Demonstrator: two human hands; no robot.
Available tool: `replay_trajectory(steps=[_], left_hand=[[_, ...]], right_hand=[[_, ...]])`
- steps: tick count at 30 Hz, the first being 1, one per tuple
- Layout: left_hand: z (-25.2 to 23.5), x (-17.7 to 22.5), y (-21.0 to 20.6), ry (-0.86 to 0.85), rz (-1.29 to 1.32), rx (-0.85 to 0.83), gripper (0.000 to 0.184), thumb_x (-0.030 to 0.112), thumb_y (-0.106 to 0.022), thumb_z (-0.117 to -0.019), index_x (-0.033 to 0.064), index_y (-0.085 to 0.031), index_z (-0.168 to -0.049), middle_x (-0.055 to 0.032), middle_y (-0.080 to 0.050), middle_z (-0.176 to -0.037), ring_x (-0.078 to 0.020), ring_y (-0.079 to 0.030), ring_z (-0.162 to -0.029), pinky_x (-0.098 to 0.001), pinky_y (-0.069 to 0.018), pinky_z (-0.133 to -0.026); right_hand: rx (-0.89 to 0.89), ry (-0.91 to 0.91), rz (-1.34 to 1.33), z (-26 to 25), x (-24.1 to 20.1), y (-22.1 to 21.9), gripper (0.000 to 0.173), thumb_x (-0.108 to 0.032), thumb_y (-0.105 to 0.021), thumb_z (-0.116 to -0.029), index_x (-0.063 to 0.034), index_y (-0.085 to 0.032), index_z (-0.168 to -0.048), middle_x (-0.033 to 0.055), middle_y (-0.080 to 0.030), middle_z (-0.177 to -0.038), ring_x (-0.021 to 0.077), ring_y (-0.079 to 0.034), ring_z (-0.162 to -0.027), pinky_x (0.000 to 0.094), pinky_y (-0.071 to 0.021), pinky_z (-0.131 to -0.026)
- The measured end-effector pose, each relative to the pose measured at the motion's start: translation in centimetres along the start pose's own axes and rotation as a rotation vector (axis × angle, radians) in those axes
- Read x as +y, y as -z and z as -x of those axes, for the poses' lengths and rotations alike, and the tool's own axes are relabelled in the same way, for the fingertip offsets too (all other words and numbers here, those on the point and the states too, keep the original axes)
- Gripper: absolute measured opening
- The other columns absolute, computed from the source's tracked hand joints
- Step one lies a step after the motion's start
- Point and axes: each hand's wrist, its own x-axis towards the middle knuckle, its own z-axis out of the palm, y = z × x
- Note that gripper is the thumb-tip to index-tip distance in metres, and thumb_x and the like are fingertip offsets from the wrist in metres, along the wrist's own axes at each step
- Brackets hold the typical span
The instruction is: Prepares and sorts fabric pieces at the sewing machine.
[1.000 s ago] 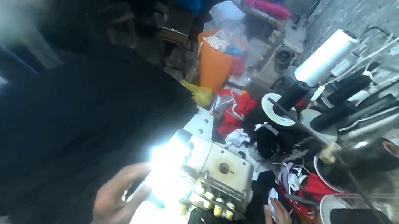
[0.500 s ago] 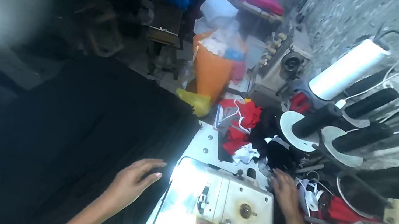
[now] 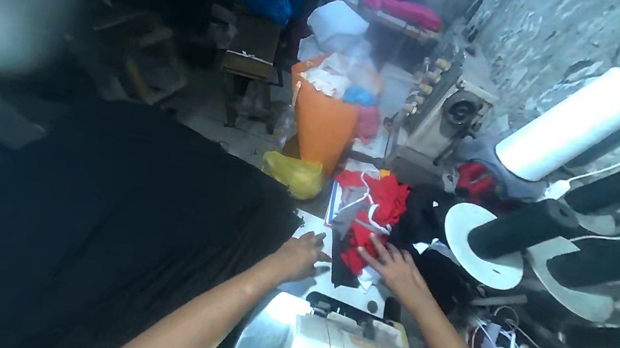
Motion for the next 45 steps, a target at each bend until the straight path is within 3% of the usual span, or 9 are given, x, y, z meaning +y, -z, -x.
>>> replay_trajectory(steps=[5,8,12,15,19,23,29,38,45], left_hand=[[-1.6,-0.5,-1.4,0.0,-0.041,-0.097,0.045,0.016,-0.064,-0.1014,0.0148,-0.057,-0.146,-0.0161,-0.015,-0.171,-0.0436,-0.013,-0.157,-0.0656,-0.0267,-0.116],[-2.3,-0.7,-1.5,0.017,-0.028,-0.084,0.051,0.018,-0.064,-0.1013,0.014,-0.052,-0.151,-0.0176,-0.01,-0.171,-0.0434,-0.011,-0.157,-0.0651,-0.0254,-0.117],[-3.8,-0.8,-0.7,0.092,0.087,-0.015,0.056,0.021,-0.064,-0.1013,0.0081,-0.046,-0.152,-0.0263,-0.01,-0.169,-0.0444,-0.011,-0.157,-0.0608,-0.0197,-0.123],[-5.5,-1.6,-0.6,0.14,0.276,0.122,0.048,0.024,-0.062,-0.1023,0.0015,-0.053,-0.143,-0.0312,-0.023,-0.164,-0.0464,-0.014,-0.155,-0.0581,-0.0161,-0.125],[-7.8,-2.4,0.0,0.198,0.405,0.236,0.065,0.038,-0.067,-0.0994,0.0038,-0.044,-0.15,-0.0257,-0.034,-0.161,-0.0459,-0.015,-0.155,-0.0588,-0.0152,-0.125],[-9.8,-2.4,0.0,0.158,0.407,0.248,0.087,0.037,-0.078,-0.0907,0.0062,-0.032,-0.158,-0.0225,-0.04,-0.159,-0.045,-0.019,-0.154,-0.0604,-0.0117,-0.125],[-11.0,-2.9,0.1,0.066,0.915,0.369,0.068,0.004,-0.072,-0.0925,0.0046,-0.039,-0.152,-0.0276,-0.044,-0.15,-0.0381,-0.054,-0.131,-0.0514,-0.0468,-0.107],[-13.3,-3.0,3.3,-0.046,0.858,0.475,0.071,-0.014,-0.063,-0.0887,-0.0047,-0.036,-0.154,-0.0315,-0.026,-0.161,-0.0419,-0.038,-0.144,-0.0503,-0.0384,-0.114],[-14.7,-3.0,3.5,0.088,0.592,0.446,0.077,-0.003,-0.066,-0.0929,-0.0028,-0.025,-0.158,-0.031,-0.013,-0.165,-0.0457,-0.049,-0.135,-0.0527,-0.0454,-0.108]], right_hand=[[-0.099,0.011,0.011,-3.0,0.4,-0.8,0.07,0.013,-0.046,-0.0979,-0.0256,-0.045,-0.156,0.0158,-0.025,-0.169,0.0517,-0.057,-0.124,0.0645,-0.0455,-0.097],[-0.055,-0.001,-0.112,-3.6,0.8,-1.2,0.047,0.012,-0.047,-0.0975,-0.0082,-0.063,-0.137,0.0189,-0.037,-0.163,0.0509,-0.057,-0.125,0.0616,-0.0487,-0.099],[0.119,0.027,-0.175,-3.4,1.9,-1.7,0.037,0.013,-0.05,-0.0955,-0.0044,-0.071,-0.12,0.0192,-0.052,-0.152,0.0489,-0.061,-0.12,0.0595,-0.0536,-0.093],[0.195,0.024,-0.202,-2.9,1.9,-1.9,0.04,0.013,-0.053,-0.0937,-0.0073,-0.072,-0.122,0.0192,-0.051,-0.153,0.0484,-0.063,-0.118,0.0577,-0.0556,-0.09],[0.292,-0.036,-0.253,-2.4,1.8,-2.4,0.064,0.013,-0.058,-0.0912,-0.021,-0.06,-0.145,0.0218,-0.042,-0.159,0.0493,-0.068,-0.108,0.0563,-0.0583,-0.084],[0.419,-0.073,-0.371,-2.7,2.5,-2.0,0.039,0.006,-0.059,-0.094,-0.0082,-0.071,-0.128,0.0247,-0.06,-0.141,0.0469,-0.07,-0.106,0.058,-0.0584,-0.085],[0.605,-0.239,-0.703,-5.0,3.7,0.3,0.031,0.009,-0.053,-0.0936,0.0022,-0.075,-0.114,0.0255,-0.067,-0.127,0.038,-0.065,-0.119,0.0505,-0.0522,-0.101],[0.77,-0.362,-0.667,-8.5,6.0,2.6,0.029,0.009,-0.052,-0.0976,0.0034,-0.072,-0.118,0.0242,-0.066,-0.128,0.0396,-0.062,-0.122,0.0562,-0.048,-0.103],[0.789,-0.377,-0.554,-10.2,7.4,4.1,0.031,0.009,-0.049,-0.0992,0.0027,-0.071,-0.12,0.0247,-0.064,-0.131,0.0415,-0.063,-0.12,0.0586,-0.0489,-0.1]])
